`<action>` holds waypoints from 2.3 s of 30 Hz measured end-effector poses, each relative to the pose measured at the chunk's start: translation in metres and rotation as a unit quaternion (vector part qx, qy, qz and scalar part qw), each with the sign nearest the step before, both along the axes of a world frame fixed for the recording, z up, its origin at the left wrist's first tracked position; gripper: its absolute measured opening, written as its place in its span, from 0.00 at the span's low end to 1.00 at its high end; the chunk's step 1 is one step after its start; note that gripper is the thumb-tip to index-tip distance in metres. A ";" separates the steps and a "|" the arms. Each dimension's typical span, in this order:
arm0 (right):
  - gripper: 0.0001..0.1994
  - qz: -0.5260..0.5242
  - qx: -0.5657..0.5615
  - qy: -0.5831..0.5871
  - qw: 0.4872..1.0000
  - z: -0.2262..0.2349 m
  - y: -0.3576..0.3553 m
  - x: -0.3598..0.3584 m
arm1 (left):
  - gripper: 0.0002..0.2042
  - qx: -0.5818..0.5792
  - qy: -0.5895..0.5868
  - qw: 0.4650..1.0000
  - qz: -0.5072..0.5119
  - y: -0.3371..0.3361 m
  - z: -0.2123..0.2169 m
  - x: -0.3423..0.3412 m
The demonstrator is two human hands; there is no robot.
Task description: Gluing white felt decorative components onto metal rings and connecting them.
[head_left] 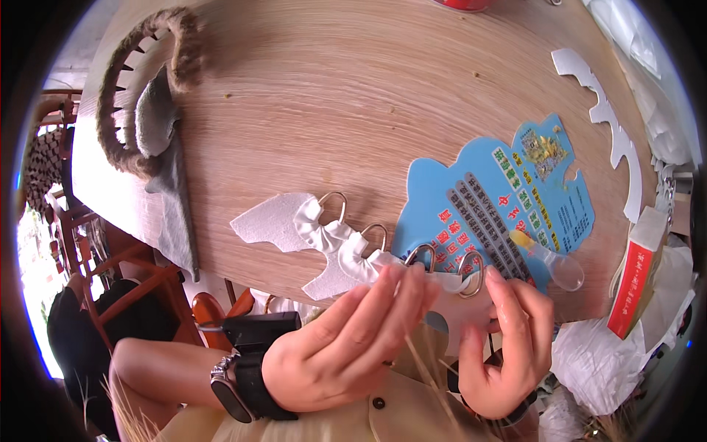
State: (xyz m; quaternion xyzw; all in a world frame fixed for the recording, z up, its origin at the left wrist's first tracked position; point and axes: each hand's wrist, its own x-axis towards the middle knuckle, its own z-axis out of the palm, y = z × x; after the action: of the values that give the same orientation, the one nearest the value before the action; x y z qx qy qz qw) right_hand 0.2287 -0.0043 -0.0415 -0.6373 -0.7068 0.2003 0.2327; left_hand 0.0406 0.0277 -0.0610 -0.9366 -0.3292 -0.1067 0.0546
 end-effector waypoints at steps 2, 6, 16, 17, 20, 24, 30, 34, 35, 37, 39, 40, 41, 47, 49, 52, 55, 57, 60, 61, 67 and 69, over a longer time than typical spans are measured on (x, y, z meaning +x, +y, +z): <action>0.26 -0.001 0.003 0.004 1.000 -0.001 -0.001 -0.002 | 0.19 -0.056 -0.008 0.998 0.035 -0.006 0.002 -0.003; 0.26 -0.013 0.005 -0.010 1.000 0.001 0.000 -0.006 | 0.12 -0.076 -0.061 0.994 0.056 -0.003 0.001 0.003; 0.24 -0.054 -0.004 0.001 0.999 -0.003 -0.002 -0.004 | 0.13 0.053 0.055 0.997 0.029 0.002 0.000 0.016; 0.24 -0.058 -0.006 0.000 0.998 -0.003 -0.001 -0.001 | 0.12 0.100 0.074 0.992 0.003 0.005 0.000 0.018; 0.23 -0.040 0.002 0.039 0.998 0.003 0.000 -0.008 | 0.08 0.203 0.094 0.975 -0.010 0.001 0.004 0.010; 0.24 -0.055 -0.026 0.015 0.998 0.006 0.005 -0.003 | 0.04 0.229 0.063 0.971 -0.032 0.007 -0.007 0.020; 0.23 -0.062 -0.024 -0.015 0.998 0.006 0.009 -0.001 | 0.05 0.175 0.039 0.980 -0.088 0.016 0.001 0.014; 0.22 -0.062 -0.046 -0.011 0.997 0.010 0.008 -0.005 | 0.12 -0.022 -0.042 0.996 -0.075 0.015 -0.005 0.000; 0.22 -0.065 -0.046 -0.012 0.997 0.009 0.009 -0.006 | 0.15 -0.090 -0.098 0.989 -0.058 0.015 -0.010 -0.002; 0.22 -0.071 -0.043 -0.001 0.997 0.008 0.008 -0.007 | 0.25 -0.198 -0.190 0.961 -0.025 0.012 -0.007 -0.004; 0.23 -0.073 -0.047 -0.005 0.996 0.010 0.009 -0.008 | 0.26 -0.240 -0.222 0.945 0.004 0.008 -0.001 -0.004; 0.23 -0.074 -0.048 -0.011 0.996 0.010 0.010 -0.007 | 0.28 -0.280 -0.256 0.925 0.032 0.008 0.002 -0.003; 0.23 -0.075 -0.048 -0.011 0.996 0.010 0.010 -0.007 | 0.28 -0.272 -0.254 0.928 0.030 0.010 0.003 -0.001; 0.19 -0.082 -0.023 0.011 0.996 0.007 0.016 -0.010 | 0.24 -0.287 -0.279 0.916 0.017 0.016 0.010 -0.001; 0.15 -0.120 -0.012 0.061 0.991 0.006 0.017 -0.014 | 0.24 -0.289 -0.282 0.915 0.018 0.019 0.013 -0.001; 0.14 -0.087 -0.023 0.094 0.992 0.009 0.018 -0.011 | 0.24 -0.306 -0.304 0.901 0.041 0.022 0.019 0.001; 0.13 -0.023 -0.012 0.059 0.998 0.014 0.016 -0.007 | 0.21 -0.269 -0.264 0.925 0.046 0.028 0.022 0.000; 0.13 -0.017 -0.003 0.064 0.998 0.016 0.012 -0.005 | 0.20 -0.306 -0.298 0.903 0.051 0.032 0.025 0.001; 0.12 -0.027 0.012 0.059 0.998 0.019 0.004 -0.008 | 0.19 -0.373 -0.308 0.874 0.047 0.040 0.034 0.002; 0.12 -0.040 0.018 0.051 0.998 0.019 0.002 -0.009 | 0.19 -0.370 -0.308 0.875 0.050 0.041 0.034 0.002; 0.13 -0.044 0.078 0.053 0.995 0.010 -0.010 -0.011 | 0.15 -0.338 -0.267 0.902 0.036 0.046 0.046 0.005; 0.14 -0.015 0.088 0.060 0.994 0.009 -0.012 -0.003 | 0.14 -0.351 -0.251 0.902 0.018 0.049 0.048 0.007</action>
State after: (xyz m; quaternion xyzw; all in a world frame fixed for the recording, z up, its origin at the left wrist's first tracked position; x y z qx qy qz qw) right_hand 0.2254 -0.0159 -0.0327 -0.6118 -0.6969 0.1710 0.3328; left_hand 0.0475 0.0772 -0.0131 -0.8312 -0.3647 -0.2153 -0.3603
